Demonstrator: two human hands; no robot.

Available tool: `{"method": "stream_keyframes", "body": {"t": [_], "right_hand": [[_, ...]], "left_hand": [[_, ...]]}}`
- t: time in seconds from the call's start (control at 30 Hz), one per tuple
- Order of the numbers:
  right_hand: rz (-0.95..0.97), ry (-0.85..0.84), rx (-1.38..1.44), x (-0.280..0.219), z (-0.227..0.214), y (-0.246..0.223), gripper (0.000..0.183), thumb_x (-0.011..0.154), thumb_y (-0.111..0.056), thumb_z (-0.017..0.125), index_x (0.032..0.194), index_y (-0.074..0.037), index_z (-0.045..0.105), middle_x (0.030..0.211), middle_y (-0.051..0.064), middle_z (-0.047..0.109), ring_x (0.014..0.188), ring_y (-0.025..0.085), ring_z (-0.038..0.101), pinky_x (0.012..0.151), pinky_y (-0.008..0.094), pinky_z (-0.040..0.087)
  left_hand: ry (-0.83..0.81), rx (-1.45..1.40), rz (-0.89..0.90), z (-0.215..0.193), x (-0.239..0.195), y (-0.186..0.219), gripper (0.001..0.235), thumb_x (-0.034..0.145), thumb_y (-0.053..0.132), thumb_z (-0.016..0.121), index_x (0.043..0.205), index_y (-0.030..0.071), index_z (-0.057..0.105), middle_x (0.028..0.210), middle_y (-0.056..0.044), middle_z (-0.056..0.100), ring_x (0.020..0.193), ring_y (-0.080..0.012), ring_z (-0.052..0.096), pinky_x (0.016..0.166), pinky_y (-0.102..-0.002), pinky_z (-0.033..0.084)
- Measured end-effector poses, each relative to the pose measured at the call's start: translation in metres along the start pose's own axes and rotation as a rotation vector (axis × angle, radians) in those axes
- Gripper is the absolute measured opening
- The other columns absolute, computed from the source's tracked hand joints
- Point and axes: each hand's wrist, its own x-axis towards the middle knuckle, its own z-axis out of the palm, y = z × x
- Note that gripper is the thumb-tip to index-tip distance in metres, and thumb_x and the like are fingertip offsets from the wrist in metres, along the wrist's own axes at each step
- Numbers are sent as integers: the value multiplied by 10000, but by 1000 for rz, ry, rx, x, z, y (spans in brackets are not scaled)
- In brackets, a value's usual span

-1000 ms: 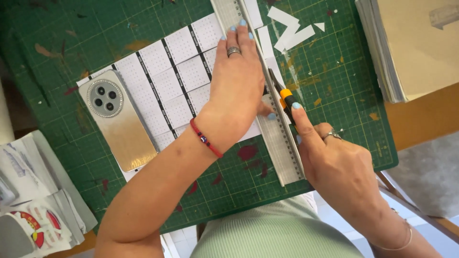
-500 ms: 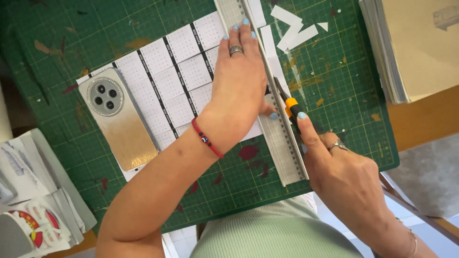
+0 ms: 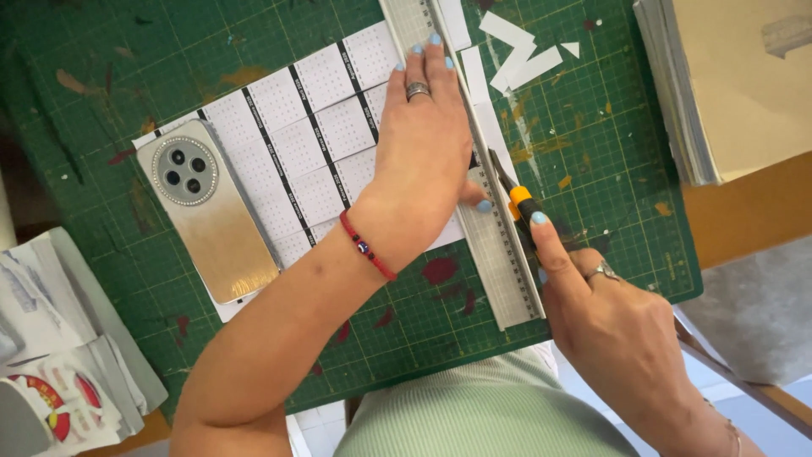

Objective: Cutting printed paper calendars into strips using a utility knife and a ruler on a cutting mat.

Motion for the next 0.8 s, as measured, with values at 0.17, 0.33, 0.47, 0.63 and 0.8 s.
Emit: {"method": "stream_keyframes", "body": {"t": [0.17,0.33,0.47,0.63,0.8], "right_hand": [[-11,-21,-21,-6,-1,0,611,1066,-128,607,1674,-127,535,769,-5,432,401,158,443,376,378,334],[-4,-51,-52,-12,-3,0,638,1045,-129,605,1678,-141,531,778,-17,441,409,145,452,364,376,330],[-2,-51,-63,-14,-3,0,622,1047,-138,608,1667,-141,550,780,-31,462,397,121,443,372,349,323],[-24,-31,-31,-25,2,3,650,1042,-83,627,1683,-119,522,757,-16,419,418,121,422,389,357,283],[7,-89,-19,-39,4,3,672,1044,-136,619,1702,-154,484,796,-27,460,414,134,418,384,382,355]], "left_hand": [[13,3,0,1,-1,1,1689,505,1090,703,1680,-52,292,1743,-321,233,1595,-462,304,1287,-560,261],[24,-9,-11,3,0,2,1687,490,1079,718,1685,-35,301,1748,-306,235,1597,-445,316,1290,-550,261],[24,20,5,1,-2,0,1690,504,1093,682,1688,-47,284,1745,-323,225,1595,-449,322,1289,-551,260],[29,20,-10,2,-2,0,1710,483,1104,684,1684,-50,298,1740,-318,248,1594,-452,315,1286,-551,264],[43,38,-4,0,-5,0,1675,520,1091,660,1686,-55,299,1737,-333,232,1584,-447,362,1283,-541,284]]}}
